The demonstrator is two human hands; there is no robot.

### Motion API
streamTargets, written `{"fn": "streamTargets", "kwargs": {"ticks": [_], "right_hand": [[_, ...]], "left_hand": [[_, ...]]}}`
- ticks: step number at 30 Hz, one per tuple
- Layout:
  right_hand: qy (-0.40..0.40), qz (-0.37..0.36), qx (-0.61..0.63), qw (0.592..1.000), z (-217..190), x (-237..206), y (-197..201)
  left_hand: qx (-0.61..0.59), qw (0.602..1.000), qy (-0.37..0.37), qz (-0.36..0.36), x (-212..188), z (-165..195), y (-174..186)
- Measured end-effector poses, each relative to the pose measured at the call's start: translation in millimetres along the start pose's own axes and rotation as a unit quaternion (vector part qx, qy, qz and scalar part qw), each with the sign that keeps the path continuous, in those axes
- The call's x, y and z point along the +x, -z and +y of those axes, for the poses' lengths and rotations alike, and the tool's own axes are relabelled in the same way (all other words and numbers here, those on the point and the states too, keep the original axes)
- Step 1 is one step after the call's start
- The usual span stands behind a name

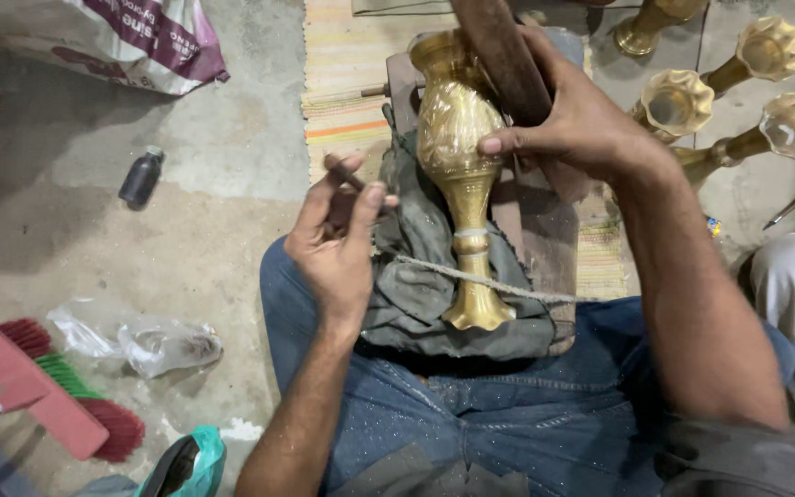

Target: The person sits on the floor holding a steel punch against a brass vase and strikes the punch with a wooden mallet to emboss decorative patterns into the metal, repositioning the punch and rotating the vase as they work around the surface.

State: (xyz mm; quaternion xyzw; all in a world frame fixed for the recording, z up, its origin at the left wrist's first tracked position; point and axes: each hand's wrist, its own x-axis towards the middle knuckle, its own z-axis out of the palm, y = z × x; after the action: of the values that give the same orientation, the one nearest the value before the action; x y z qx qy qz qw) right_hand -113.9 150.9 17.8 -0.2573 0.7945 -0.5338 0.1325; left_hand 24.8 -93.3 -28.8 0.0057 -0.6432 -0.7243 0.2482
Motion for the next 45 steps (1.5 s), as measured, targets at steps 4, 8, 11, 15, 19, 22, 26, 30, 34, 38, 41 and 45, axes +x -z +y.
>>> {"fn": "streamTargets", "kwargs": {"ticks": [4,8,11,15,19,22,26,30,34,38,41,45], "right_hand": [[0.037,0.005,0.012,0.999,-10,-15,4],[-0.081,0.091,-0.029,0.992,-20,-51,14],[-0.076,0.159,-0.255,0.951,-18,-78,36],[0.057,0.209,-0.385,0.897,-10,-108,69],[0.147,0.247,-0.444,0.849,-13,-134,88],[0.199,0.288,-0.542,0.764,-19,-145,92],[0.207,0.321,-0.609,0.695,-26,-153,92],[0.200,0.325,-0.622,0.684,-29,-158,92],[0.199,0.315,-0.620,0.691,-30,-154,92],[0.201,0.273,-0.571,0.748,-30,-145,93],[0.196,0.290,-0.610,0.711,-31,-147,92],[0.193,0.284,-0.623,0.703,-28,-149,89]], "left_hand": [[0.015,0.994,-0.066,-0.085,-4,12,-34],[0.159,0.963,-0.163,-0.145,-5,19,-73],[0.210,0.932,-0.238,-0.176,-4,20,-100],[0.246,0.921,-0.233,-0.194,-7,21,-119],[0.243,0.933,-0.220,-0.151,-22,22,-133],[0.304,0.897,-0.281,-0.153,-28,19,-139],[0.274,0.915,-0.255,-0.147,-29,11,-144],[0.270,0.910,-0.273,-0.156,-29,5,-144],[0.290,0.906,-0.272,-0.143,-28,0,-143],[0.279,0.907,-0.276,-0.150,-28,-4,-142],[0.291,0.903,-0.280,-0.149,-27,-5,-142],[0.275,0.908,-0.275,-0.155,-25,-3,-145]]}}
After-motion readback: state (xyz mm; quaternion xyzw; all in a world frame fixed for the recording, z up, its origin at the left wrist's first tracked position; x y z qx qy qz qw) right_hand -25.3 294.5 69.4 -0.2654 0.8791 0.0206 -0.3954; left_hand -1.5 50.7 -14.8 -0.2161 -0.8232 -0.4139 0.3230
